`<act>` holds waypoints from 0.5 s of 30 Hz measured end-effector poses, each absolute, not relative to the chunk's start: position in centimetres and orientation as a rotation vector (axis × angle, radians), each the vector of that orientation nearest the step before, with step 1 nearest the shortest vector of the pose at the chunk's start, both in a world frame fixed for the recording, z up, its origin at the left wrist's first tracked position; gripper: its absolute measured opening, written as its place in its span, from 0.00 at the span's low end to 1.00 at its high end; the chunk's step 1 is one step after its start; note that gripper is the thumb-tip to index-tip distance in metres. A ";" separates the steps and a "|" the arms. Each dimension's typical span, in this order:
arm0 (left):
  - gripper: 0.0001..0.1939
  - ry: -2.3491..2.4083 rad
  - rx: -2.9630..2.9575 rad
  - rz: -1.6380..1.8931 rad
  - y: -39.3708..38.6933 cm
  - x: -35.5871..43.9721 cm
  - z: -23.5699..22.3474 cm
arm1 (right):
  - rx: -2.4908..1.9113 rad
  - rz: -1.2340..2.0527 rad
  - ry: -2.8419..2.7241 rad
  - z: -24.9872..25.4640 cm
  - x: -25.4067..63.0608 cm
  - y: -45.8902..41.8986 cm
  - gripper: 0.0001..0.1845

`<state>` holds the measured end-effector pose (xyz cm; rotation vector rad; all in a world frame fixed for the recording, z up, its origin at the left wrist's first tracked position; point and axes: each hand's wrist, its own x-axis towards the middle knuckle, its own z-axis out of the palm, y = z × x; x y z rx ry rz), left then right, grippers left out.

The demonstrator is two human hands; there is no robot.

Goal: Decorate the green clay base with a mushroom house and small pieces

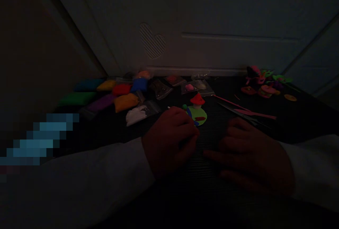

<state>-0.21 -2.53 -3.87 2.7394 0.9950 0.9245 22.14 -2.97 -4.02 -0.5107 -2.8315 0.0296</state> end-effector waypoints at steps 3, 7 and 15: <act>0.08 1.011 2.725 0.942 -2.5 -0.2 -3.8 | -0.554 0.027 -2.814 -4.1 22.1 -3.1 0.19; 0.08 0.974 2.744 0.934 -2.5 -0.2 -3.7 | -0.472 0.022 -2.824 -4.1 22.1 -3.1 0.19; 0.08 0.985 2.743 0.941 -2.5 -0.2 -3.9 | -0.507 -0.008 -2.819 -4.0 22.2 -3.3 0.19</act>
